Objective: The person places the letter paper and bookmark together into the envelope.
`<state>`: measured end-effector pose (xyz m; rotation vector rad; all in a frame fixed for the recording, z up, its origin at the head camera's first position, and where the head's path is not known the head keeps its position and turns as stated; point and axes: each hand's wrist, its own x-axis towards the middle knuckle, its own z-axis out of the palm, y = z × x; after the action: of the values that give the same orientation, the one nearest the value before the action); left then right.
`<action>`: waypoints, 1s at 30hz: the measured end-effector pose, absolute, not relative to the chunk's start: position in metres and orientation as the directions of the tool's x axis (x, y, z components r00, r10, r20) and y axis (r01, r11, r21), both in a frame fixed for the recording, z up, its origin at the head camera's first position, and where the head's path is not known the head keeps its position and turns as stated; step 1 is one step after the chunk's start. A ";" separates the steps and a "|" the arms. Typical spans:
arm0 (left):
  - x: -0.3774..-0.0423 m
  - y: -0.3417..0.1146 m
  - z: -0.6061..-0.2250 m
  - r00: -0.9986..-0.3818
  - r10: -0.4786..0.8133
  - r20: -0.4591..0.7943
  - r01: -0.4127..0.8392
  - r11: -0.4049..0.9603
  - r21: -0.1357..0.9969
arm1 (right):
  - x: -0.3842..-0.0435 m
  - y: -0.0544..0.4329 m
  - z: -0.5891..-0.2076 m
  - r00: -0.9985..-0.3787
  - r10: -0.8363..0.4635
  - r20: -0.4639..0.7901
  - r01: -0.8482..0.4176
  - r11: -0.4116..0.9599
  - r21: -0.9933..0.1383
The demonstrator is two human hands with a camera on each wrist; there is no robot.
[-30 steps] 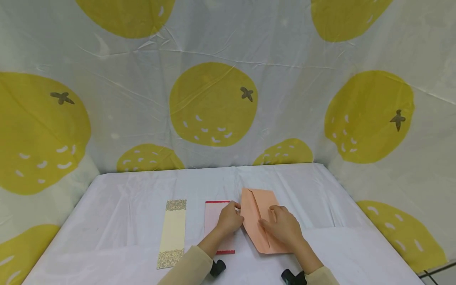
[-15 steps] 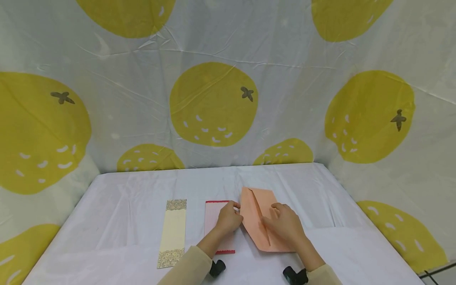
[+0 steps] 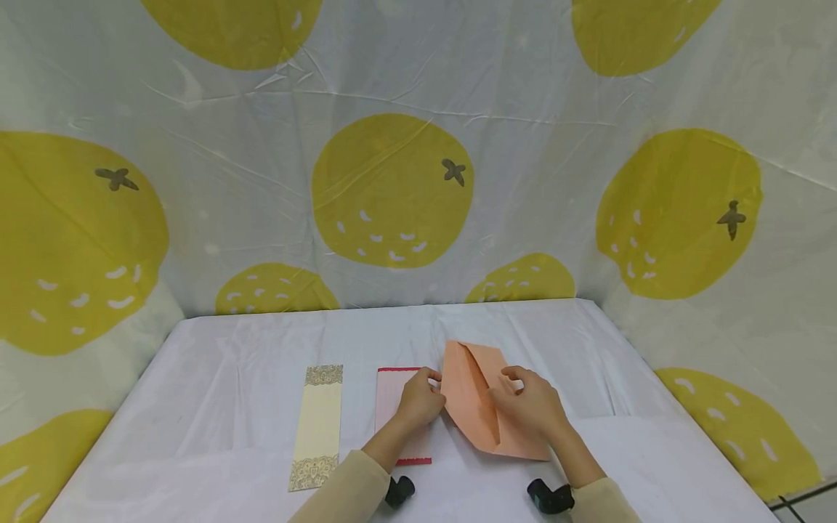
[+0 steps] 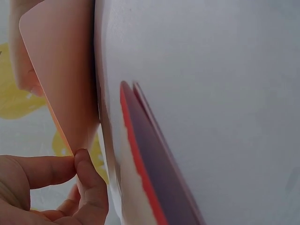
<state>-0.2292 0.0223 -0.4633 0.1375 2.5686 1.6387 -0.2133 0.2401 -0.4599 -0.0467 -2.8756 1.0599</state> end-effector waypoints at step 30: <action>-0.230 0.022 -0.466 -0.991 0.134 -0.006 0.050 0.412 0.910 | -0.226 0.256 -0.452 -0.957 -0.285 0.048 -0.251 0.738 -0.626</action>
<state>-0.2302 0.0221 -0.4664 0.1678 2.5739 1.6539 -0.2264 0.2564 -0.4521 0.4599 -2.9765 1.0604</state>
